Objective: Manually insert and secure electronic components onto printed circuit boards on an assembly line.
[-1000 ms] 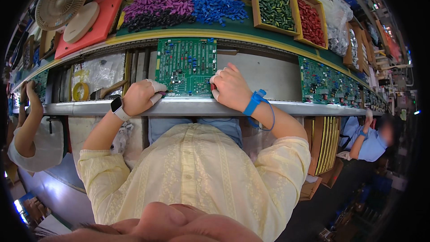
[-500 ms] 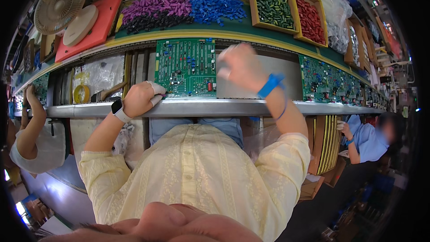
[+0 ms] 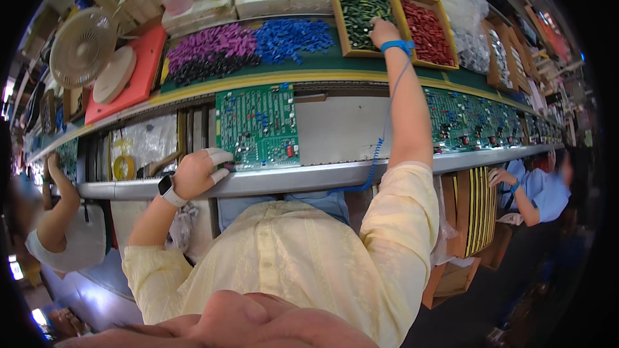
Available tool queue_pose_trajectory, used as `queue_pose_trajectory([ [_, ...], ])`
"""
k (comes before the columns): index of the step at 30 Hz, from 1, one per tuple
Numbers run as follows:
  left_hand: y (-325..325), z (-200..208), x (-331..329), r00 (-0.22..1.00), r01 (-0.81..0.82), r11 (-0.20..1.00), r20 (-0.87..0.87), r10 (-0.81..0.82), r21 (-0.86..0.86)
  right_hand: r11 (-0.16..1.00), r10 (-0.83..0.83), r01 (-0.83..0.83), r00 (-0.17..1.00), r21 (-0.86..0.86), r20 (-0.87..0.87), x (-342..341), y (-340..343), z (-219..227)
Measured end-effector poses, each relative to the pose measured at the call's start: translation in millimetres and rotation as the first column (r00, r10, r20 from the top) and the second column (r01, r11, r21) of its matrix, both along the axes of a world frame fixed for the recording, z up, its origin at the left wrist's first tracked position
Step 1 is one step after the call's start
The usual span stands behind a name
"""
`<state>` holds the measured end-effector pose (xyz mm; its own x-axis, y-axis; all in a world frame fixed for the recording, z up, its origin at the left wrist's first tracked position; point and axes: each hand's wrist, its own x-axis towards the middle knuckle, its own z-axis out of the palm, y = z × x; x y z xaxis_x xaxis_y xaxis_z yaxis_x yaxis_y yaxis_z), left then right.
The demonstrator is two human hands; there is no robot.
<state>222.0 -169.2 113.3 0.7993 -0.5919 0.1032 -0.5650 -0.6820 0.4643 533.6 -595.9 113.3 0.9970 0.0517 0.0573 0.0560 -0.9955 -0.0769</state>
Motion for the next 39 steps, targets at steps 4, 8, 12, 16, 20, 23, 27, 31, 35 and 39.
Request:
queue_pose_trajectory([
  [4,1.1,13.8,11.1,0.996,-0.076,0.996,0.033,0.078,-0.055,0.991,-0.005,0.001,1.0,0.13,0.029,-1.1,4.7,-1.5],
  [8,-8.7,19.2,28.4,0.996,-0.048,0.994,0.072,0.056,-0.101,0.976,-0.01,-0.012,0.995,0.216,0.1,-8.6,-7.2,1.4],
  [12,-26.3,24.9,44.9,0.986,0.009,0.988,0.166,0.018,-0.156,0.965,0.03,-0.093,0.968,0.247,0.25,-22.4,-8.6,8.6],
  [16,-49.8,28.6,64.6,0.981,0.033,0.967,0.193,0.017,-0.253,0.795,0.294,-0.317,0.947,0.517,0.129,-86.7,50.8,34.6],
  [20,-78.7,33.1,80.4,0.982,0.033,0.941,0.185,0.032,-0.336,0.412,0.738,-0.162,0.636,0.897,-0.224,-151.0,107.5,32.8],
  [23,-81.9,24.1,82.1,0.986,0.076,0.931,0.167,-0.017,-0.356,0.437,0.813,-0.203,0.507,0.876,-0.287,-170.6,138.9,19.9],
  [27,-64.9,21.1,72.9,0.994,0.028,0.946,0.112,0.008,-0.322,0.397,0.834,-0.118,0.461,0.91,-0.303,-182.8,160.1,13.5],
  [31,-33.6,12.1,57.3,0.984,-0.173,0.941,-0.079,0.157,-0.292,0.474,0.767,-0.293,0.6,0.831,-0.225,-193.3,175.1,11.6],
  [35,-23.1,-4.5,47.4,0.971,-0.223,0.954,-0.134,0.199,-0.201,0.55,0.744,-0.606,0.668,0.575,-0.009,-202.4,184.4,-10.1],
  [39,-29.0,-17.0,47.7,0.99,-0.14,0.984,-0.028,0.138,-0.114,0.52,0.731,-0.642,0.676,0.563,0.096,-207.6,185.3,-22.0],
])
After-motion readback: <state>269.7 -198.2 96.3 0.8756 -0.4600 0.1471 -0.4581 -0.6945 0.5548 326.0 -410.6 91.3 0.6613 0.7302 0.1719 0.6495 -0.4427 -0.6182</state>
